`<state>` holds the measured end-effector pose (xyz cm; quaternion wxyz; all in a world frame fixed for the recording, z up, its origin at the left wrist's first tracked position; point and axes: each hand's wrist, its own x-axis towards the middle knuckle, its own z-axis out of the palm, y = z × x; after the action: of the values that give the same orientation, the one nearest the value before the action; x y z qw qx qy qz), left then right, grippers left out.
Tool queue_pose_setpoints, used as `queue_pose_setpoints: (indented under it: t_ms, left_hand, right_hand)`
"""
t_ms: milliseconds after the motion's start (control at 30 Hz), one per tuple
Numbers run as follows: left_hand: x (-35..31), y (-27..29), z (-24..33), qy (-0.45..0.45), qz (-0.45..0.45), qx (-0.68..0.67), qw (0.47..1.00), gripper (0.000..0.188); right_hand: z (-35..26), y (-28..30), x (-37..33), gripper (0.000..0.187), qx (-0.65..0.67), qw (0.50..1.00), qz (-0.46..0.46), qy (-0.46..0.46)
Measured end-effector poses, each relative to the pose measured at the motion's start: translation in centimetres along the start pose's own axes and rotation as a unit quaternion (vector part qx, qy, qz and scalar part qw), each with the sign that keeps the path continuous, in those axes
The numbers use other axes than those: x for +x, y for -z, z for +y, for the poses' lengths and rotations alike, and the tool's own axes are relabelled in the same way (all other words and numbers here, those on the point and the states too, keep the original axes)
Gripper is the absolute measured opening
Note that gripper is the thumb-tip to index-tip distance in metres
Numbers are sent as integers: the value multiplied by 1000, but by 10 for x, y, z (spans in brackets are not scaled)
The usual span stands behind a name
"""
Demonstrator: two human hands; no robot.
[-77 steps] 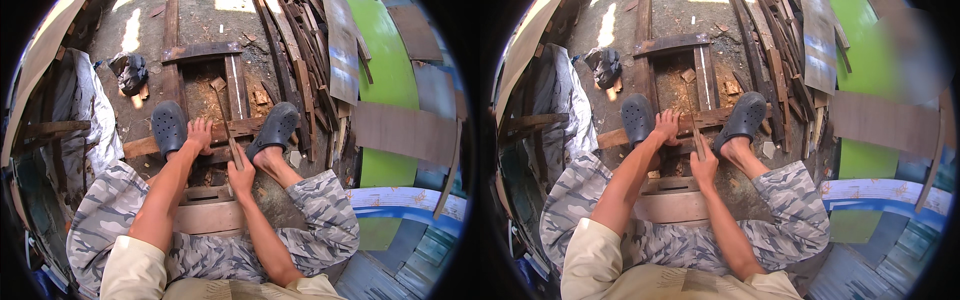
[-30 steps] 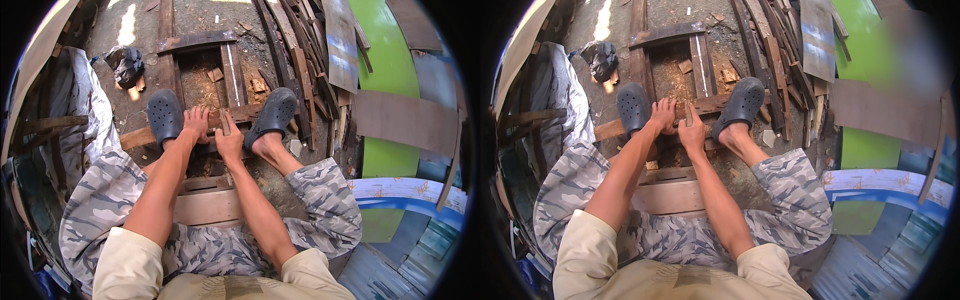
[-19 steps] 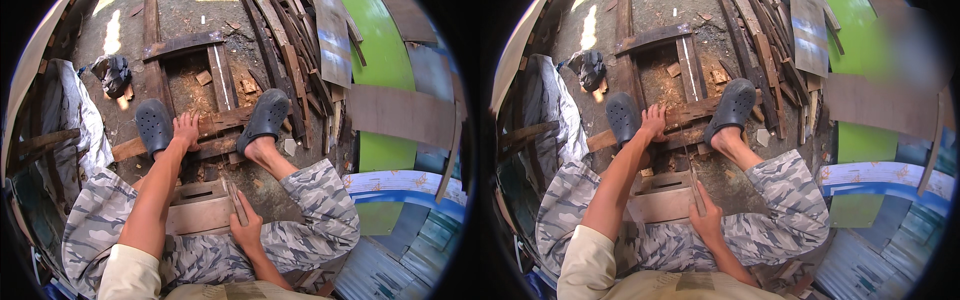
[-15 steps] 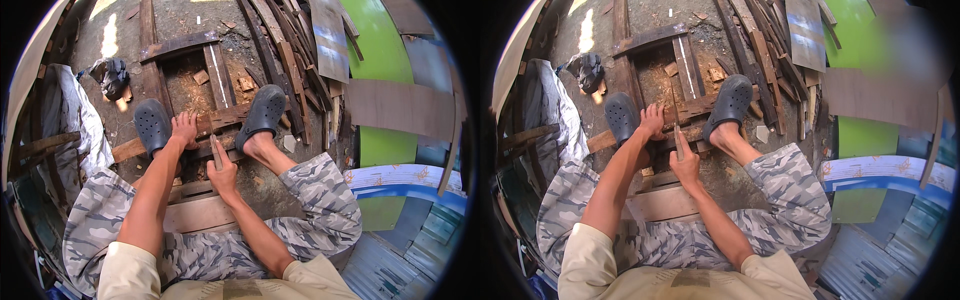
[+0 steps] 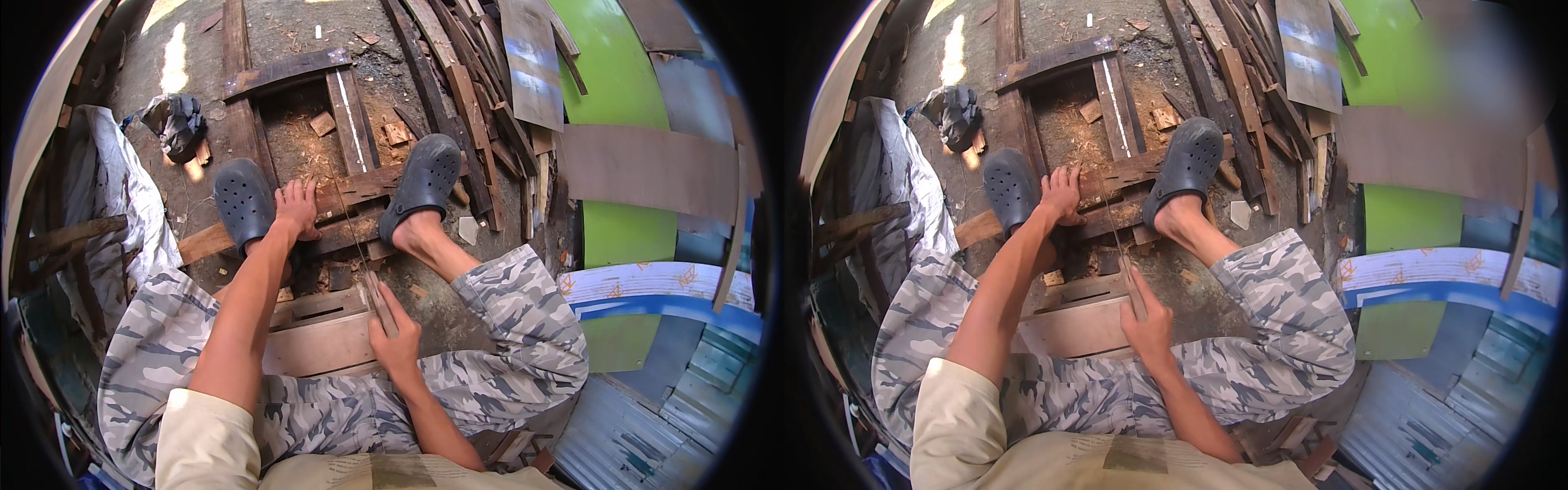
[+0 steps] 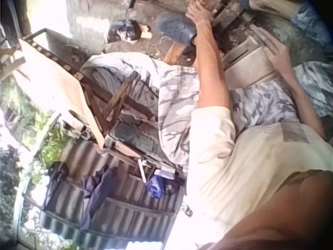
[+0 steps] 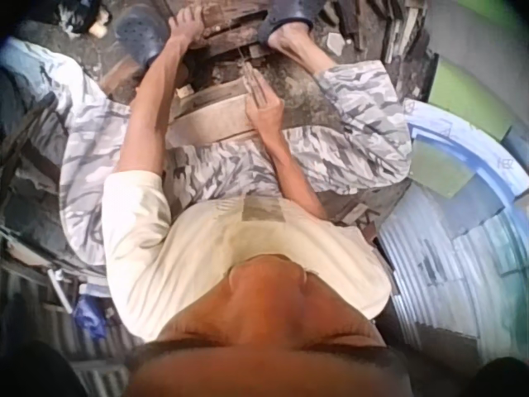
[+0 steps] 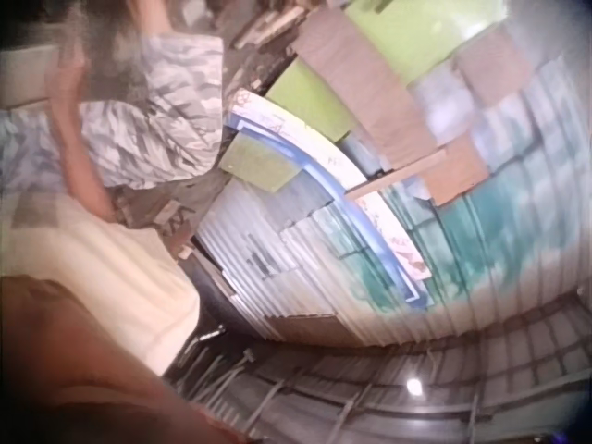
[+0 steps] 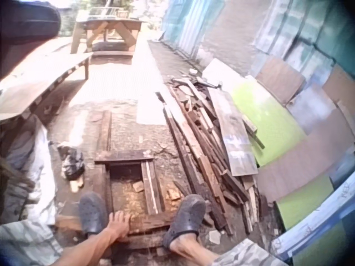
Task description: The person sits on the ground and assembles a rectangular wooden frame by placing planks on supports, hammering nails, and sawing a plank to size. The person uses a hammer and a hand saw to join and cut the wood pieces.
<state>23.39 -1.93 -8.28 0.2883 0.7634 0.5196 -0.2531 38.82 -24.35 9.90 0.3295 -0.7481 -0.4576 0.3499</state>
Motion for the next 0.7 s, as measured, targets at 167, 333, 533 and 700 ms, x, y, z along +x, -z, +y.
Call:
queue_pose_setpoints:
  t_ms: [167,333,533,700]
  left_hand:
    - [6,6,10,-19,3,11,1000,135]
    - [-2,3,-1,2,-7,-10,1000,132]
    - [-4,-1,2,-8,3,-6,1000,133]
    - [2,10,9,-16,-9,-15,1000,132]
  right_hand:
    - [24,-99,173,56,7,1000,26,1]
    - [5,-51,78,56,33,998,-23,-43]
    - [-33,36,-33,59,-15,997,-38,-61]
    - [34,-79,119,52,28,999,30,5]
